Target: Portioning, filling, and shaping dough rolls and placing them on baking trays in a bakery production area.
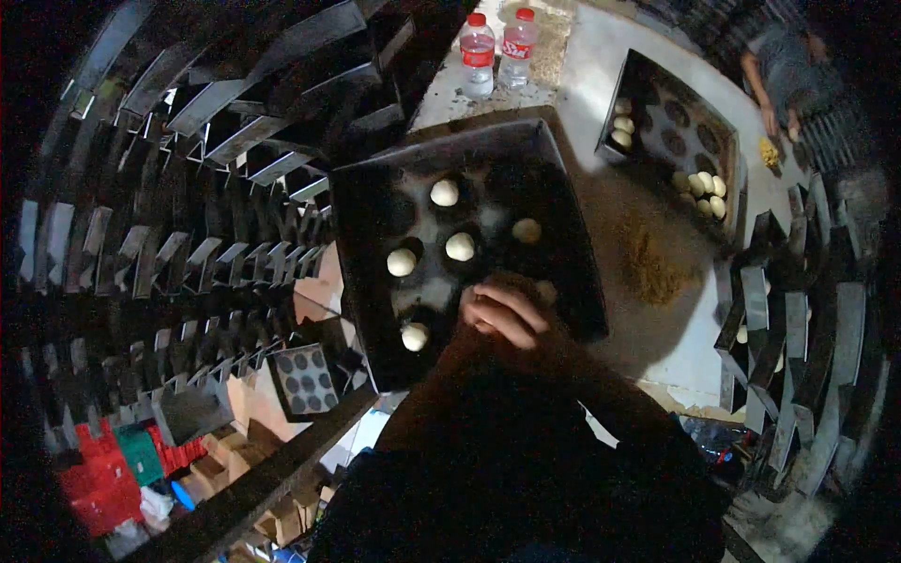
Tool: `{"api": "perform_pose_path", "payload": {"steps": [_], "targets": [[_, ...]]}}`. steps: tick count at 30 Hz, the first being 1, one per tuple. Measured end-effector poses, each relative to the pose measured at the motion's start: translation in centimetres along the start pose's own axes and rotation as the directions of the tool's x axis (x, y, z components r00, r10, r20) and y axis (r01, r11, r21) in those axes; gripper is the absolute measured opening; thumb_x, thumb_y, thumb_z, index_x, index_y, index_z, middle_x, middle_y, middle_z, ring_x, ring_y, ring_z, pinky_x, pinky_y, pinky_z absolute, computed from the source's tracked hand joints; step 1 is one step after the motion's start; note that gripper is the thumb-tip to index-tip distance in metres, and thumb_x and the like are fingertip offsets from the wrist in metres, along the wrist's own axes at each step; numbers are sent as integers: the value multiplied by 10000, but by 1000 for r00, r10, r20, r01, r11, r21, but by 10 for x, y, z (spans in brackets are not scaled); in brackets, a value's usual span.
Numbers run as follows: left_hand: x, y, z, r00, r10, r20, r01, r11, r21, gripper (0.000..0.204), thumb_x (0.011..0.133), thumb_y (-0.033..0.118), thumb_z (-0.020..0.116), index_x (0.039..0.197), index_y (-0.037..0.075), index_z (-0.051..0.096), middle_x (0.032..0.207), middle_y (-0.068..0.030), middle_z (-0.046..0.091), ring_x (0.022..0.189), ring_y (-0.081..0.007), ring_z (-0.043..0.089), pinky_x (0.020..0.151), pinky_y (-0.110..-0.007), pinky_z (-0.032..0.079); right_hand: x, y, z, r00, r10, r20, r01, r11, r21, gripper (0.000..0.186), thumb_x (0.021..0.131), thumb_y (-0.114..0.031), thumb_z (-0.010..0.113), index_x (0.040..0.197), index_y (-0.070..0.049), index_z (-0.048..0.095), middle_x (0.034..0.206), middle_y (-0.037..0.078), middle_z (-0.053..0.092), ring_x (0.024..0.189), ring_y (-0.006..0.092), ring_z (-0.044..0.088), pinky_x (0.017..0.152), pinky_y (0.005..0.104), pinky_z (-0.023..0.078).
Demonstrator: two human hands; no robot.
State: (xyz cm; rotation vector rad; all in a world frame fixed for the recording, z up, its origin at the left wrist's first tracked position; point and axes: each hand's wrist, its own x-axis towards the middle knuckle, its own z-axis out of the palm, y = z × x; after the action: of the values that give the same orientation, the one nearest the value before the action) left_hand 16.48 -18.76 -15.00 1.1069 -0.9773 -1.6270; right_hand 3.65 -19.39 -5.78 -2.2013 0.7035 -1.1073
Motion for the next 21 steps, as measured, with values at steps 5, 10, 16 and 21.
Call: {"api": "perform_pose_path", "payload": {"steps": [5, 10, 16, 21], "targets": [[-32, 76, -50, 991, -92, 95, 45, 912, 408, 227, 844, 73, 606, 1067, 42, 585, 1070, -90, 610, 872, -168, 569, 765, -344, 491, 15, 76, 22, 938, 345, 2, -344, 933, 111, 205, 885, -89, 576, 1081, -32, 595, 1062, 133, 625, 918, 209, 632, 809, 310, 508], [-73, 119, -112, 917, 278, -287, -178, 927, 330, 339, 775, 33, 687, 1095, 60, 578, 835, 30, 446, 771, -97, 440, 736, -211, 393, 66, 188, 13, 957, 276, -87, -285, 843, -456, 462, 847, -259, 642, 1214, -7, 518, 1171, 212, 551, 1043, 307, 566, 873, 361, 462], [-96, 134, -155, 621, 417, -664, -291, 909, 299, 208, 809, 42, 655, 986, 39, 547, 790, 31, 400, 755, -78, 383, 707, -203, 352, 49, 217, 14, 880, 443, 174, -320, 822, -471, 757, 838, -389, 622, 1414, -52, 263, 1444, 224, 264, 1317, 407, 286, 1093, 464, 238], [-49, 146, -83, 808, 508, -300, -360, 827, 433, 259, 814, -48, 578, 1052, 41, 530, 925, -6, 490, 906, -111, 489, 790, -237, 401, 61, 115, -39, 991, 86, -102, -133, 692, -709, 604, 853, -449, 565, 1329, -96, 449, 1415, 194, 336, 1303, 370, 324, 1079, 489, 253]]}}
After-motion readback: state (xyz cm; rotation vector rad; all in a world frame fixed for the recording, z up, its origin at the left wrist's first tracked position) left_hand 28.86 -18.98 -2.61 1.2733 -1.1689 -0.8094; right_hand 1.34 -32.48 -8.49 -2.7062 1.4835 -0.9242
